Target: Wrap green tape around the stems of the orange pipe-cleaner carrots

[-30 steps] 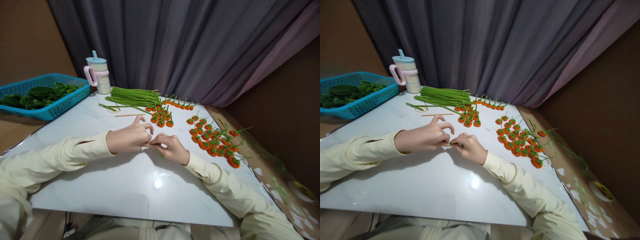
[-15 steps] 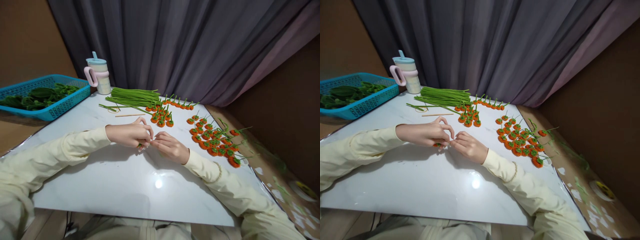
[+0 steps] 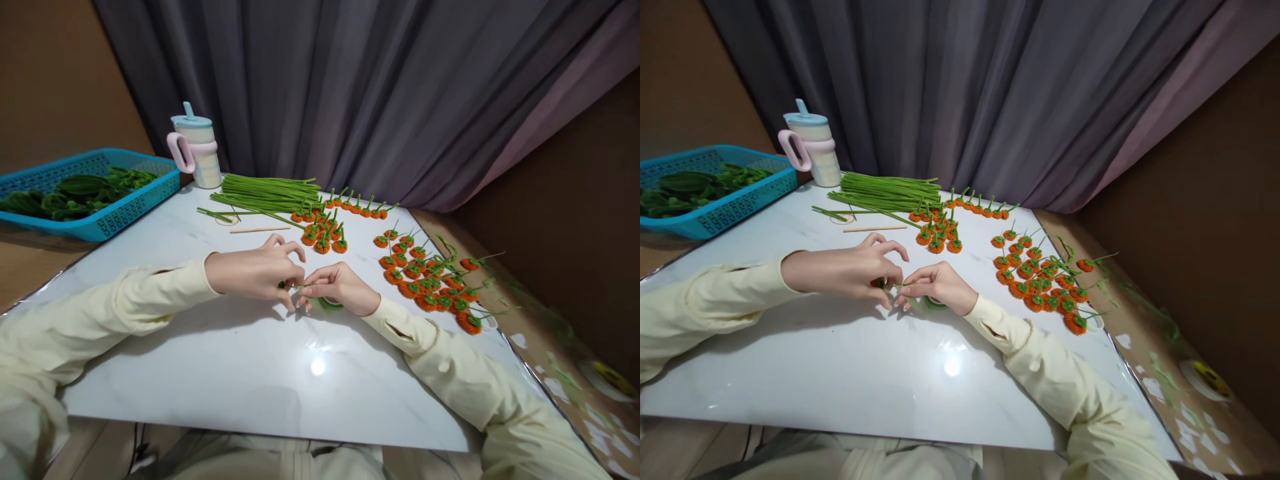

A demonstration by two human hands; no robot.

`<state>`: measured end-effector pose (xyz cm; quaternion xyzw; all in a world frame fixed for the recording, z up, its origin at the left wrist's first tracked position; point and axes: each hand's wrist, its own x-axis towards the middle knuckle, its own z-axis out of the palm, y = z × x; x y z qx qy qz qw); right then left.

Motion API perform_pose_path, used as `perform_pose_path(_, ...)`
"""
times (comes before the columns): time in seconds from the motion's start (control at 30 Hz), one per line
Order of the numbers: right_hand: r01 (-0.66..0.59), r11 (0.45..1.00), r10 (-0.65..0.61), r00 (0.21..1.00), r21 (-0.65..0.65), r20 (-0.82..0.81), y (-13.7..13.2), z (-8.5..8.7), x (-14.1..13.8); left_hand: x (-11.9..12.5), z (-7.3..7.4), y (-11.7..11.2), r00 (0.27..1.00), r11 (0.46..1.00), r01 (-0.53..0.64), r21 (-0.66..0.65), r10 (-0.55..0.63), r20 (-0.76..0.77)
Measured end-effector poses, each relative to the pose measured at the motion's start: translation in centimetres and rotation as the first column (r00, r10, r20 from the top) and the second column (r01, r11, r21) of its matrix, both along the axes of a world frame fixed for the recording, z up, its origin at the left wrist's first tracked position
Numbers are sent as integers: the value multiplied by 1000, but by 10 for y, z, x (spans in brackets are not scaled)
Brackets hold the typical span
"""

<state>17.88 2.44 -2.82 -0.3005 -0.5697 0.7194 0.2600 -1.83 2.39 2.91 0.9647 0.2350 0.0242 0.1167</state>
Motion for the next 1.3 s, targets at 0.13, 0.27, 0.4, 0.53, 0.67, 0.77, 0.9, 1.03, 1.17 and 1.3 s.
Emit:
perform_pose_path(0.13, -62, 998, 61, 998, -26, -34, 3, -2, 1, 3, -3, -4, 999, 988, 29, 152, -34, 32)
perform_pose_path(0.27, -110, 994, 109, 994, -6, -23, 3, 0, 1, 4, -2, -6, 998, 989, 56, 138, -61, 28)
perform_pose_path(0.4, -125, 992, 125, 992, -5, 1, 3, 0, 1, 3, 0, -7, 996, 998, 58, 31, -60, 73)
perform_pose_path(0.53, -129, 991, 128, 991, 45, 29, 1, 0, 1, 4, 2, -6, 999, 991, -12, -132, 17, 35)
perform_pose_path(0.67, -138, 893, 64, 981, 429, 183, -4, 8, 3, 5, 3, 0, 991, 921, -132, -367, 135, -18)
perform_pose_path(0.77, -138, 559, -100, 968, 818, 232, -7, 8, 3, 2, 2, 7, 975, 750, -192, -633, 218, -38)
perform_pose_path(0.9, -106, 71, -194, 974, 992, 118, -8, -4, 0, -1, 3, 15, 953, 504, -233, -832, 287, -93)
perform_pose_path(1.03, -77, -74, -212, 975, 994, 60, -7, -14, -2, -3, 5, 17, 963, 472, -203, -858, 256, -87)
perform_pose_path(1.17, -41, -121, -182, 983, 992, 18, -7, -18, -2, -4, 6, 18, 974, 484, -175, -857, 215, -77)
perform_pose_path(1.3, -13, -133, -197, 980, 991, -13, -6, -23, -1, -3, 4, 15, 976, 533, -187, -825, 195, -96)
